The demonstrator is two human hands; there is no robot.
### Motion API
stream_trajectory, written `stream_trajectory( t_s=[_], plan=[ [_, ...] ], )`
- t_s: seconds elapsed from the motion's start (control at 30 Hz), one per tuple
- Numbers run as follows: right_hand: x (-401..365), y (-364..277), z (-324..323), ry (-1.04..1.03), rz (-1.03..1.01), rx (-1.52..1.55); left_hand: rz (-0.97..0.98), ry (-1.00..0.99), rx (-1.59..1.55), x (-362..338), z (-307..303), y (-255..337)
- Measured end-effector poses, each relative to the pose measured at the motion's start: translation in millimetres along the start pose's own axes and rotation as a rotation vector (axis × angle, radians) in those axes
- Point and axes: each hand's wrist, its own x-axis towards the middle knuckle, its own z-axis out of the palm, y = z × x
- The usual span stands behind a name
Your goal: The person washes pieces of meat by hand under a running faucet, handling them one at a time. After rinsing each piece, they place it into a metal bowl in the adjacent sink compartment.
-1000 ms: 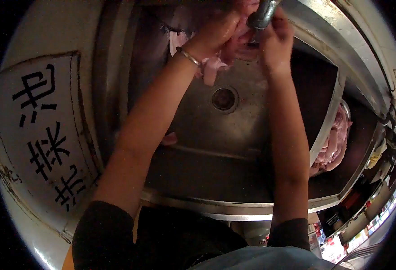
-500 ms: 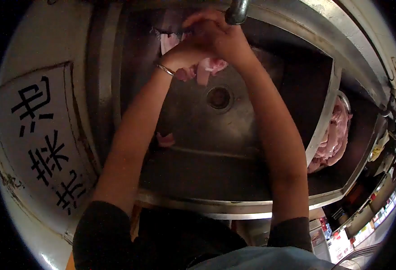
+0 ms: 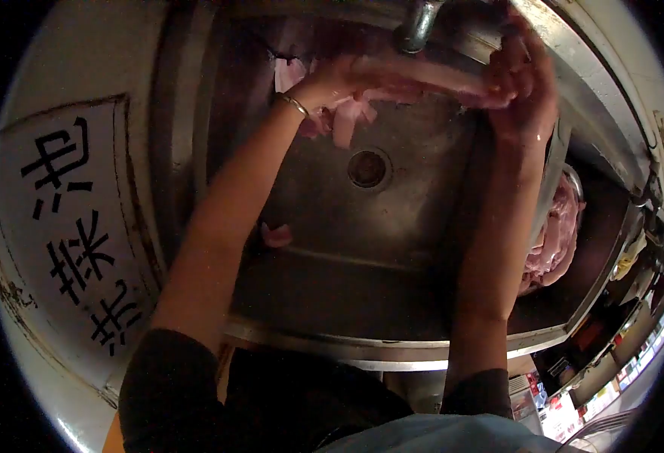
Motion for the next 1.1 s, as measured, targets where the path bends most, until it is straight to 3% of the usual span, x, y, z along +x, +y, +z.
stream_trajectory(
  t_s=[0.03,0.07,0.13,0.17,0.27,0.33,0.47,0.57,0.63,0.67,0.73,0.83,0.87,0.93,0.97,1.0,1.03,1.07,1.1],
  plan=[
    [-5.4,-5.1,-11.0,0.077,0.087,-0.227,-0.093,0.061,-0.053,-0.7,-0.1,15.5],
    [-11.4,2.1,-4.6,0.075,0.085,-0.228,-0.090,0.062,-0.052,-3.3,-2.2,31.2],
    [-23.7,29.4,16.5,-0.066,0.066,-0.573,-0.053,0.023,-0.085,-7.4,-3.8,57.0],
    [-27.4,46.4,15.3,-0.064,0.064,-0.575,-0.051,0.021,-0.084,-5.9,2.2,62.1],
    [-24.9,76.4,2.6,-0.085,-0.058,-0.644,0.012,0.111,-0.205,6.0,20.5,69.1],
    [-24.3,76.1,-1.0,-0.067,0.036,-0.977,0.016,0.286,-0.025,7.9,24.5,65.6],
    [-24.9,62.3,5.5,-0.056,0.123,-0.948,0.031,0.286,0.130,4.8,26.0,68.7],
    [-20.3,47.2,12.3,0.045,0.230,-0.777,0.119,0.308,-0.134,3.2,30.3,79.4],
    [-18.8,27.8,22.6,-0.041,0.022,-0.815,0.048,0.271,-0.138,7.1,28.0,75.9],
    [-16.0,13.5,30.6,-0.040,0.021,-0.816,0.049,0.270,-0.139,8.1,28.1,70.7],
    [-12.0,-11.9,42.6,-0.066,0.017,-0.526,0.273,0.299,-0.191,9.9,31.1,53.2],
    [-15.6,-7.0,55.7,0.078,-0.126,-0.277,0.223,0.188,-0.248,8.2,22.4,34.1],
    [-18.3,-10.9,52.1,0.097,0.076,-0.218,0.152,0.132,-0.236,0.3,17.4,38.8],
    [-21.2,-6.6,62.4,0.223,0.200,-0.154,0.060,0.000,-0.172,-10.0,14.9,46.2],
    [-21.1,21.1,36.8,0.074,-0.242,-0.478,0.042,-0.045,-0.155,-13.0,12.8,43.5],
    [-24.6,10.1,44.3,0.089,-0.073,-0.600,0.024,-0.080,-0.137,-15.9,12.6,36.9],
    [-26.0,24.0,42.6,0.019,-0.058,-0.481,0.000,-0.098,-0.108,-18.9,10.1,30.1],
    [-26.6,30.2,40.4,-0.054,-0.113,-0.790,-0.032,-0.105,-0.105,-23.2,5.7,23.0],
    [-27.1,39.1,38.0,-0.096,-0.013,-0.825,-0.059,-0.115,-0.182,-20.4,0.2,14.4]
  ],
)
